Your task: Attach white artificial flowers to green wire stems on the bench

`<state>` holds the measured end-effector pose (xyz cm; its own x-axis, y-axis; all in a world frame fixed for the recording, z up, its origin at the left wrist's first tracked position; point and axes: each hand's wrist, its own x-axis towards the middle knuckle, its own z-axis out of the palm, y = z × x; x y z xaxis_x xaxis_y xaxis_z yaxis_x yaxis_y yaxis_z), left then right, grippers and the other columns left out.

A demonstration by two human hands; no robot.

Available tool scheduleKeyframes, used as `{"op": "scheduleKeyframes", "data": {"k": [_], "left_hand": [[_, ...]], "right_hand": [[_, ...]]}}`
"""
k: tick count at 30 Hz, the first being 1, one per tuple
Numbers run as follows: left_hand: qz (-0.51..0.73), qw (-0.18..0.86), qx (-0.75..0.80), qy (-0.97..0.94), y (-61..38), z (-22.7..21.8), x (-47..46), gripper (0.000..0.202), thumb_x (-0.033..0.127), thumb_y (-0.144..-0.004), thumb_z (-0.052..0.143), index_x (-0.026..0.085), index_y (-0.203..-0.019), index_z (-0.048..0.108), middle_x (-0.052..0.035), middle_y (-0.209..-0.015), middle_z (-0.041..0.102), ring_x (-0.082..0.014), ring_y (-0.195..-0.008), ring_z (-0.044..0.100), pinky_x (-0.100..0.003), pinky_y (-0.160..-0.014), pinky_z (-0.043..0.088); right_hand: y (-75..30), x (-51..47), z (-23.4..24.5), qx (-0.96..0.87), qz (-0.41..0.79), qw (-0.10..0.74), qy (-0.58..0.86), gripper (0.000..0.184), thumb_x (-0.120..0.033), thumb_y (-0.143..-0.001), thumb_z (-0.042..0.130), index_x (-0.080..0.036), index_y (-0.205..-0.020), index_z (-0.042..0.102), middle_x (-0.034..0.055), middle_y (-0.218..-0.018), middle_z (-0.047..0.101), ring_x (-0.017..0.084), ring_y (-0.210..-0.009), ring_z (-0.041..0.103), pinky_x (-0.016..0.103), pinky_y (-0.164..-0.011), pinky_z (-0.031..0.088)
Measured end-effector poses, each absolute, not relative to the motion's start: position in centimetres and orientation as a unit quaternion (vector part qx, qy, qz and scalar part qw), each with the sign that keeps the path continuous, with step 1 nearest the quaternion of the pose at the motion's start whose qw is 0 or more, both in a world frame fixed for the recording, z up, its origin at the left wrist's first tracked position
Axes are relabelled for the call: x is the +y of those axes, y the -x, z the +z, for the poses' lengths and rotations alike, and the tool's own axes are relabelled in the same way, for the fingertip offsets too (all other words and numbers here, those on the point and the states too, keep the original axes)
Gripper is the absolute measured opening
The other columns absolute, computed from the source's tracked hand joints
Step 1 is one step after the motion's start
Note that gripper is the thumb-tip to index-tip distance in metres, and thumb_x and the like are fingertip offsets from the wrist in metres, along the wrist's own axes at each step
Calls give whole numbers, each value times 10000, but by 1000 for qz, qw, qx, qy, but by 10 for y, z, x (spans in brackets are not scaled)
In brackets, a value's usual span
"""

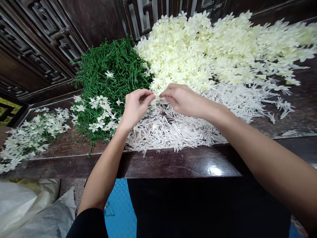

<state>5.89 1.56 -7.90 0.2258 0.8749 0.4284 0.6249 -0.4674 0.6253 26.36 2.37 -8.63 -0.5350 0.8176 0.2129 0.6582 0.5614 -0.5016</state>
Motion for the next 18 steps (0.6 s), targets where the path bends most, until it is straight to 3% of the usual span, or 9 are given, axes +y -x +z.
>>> {"op": "scheduleKeyframes", "data": {"k": [4, 11, 18], "left_hand": [[385, 171, 490, -763, -59, -78, 15, 111, 209, -864, 669, 208, -788, 749, -26, -809, 777, -142, -694, 615, -308, -675, 486], [384, 205, 500, -749, -60, -75, 14, 87, 194, -855, 680, 186, -807, 752, -34, -817, 777, -133, -695, 614, -281, -642, 470], [390, 260, 482, -740, -60, -73, 13, 86, 186, -863, 684, 158, -845, 763, -43, -829, 772, -118, -717, 615, -250, -641, 460]], "right_hand": [[-266, 24, -81, -840, 194, 257, 437, 352, -183, -938, 455, -150, -1092, 770, 132, -1093, 709, 289, -1019, 657, 510, -946, 525], [-263, 15, -62, -769, 288, 354, 447, 88, -246, -864, 660, -201, -856, 736, 89, -888, 758, 245, -807, 697, 476, -849, 603], [-260, 12, -62, -730, 346, 434, 398, 149, -320, -795, 791, -185, -827, 738, 81, -870, 742, 249, -825, 724, 486, -852, 628]]}}
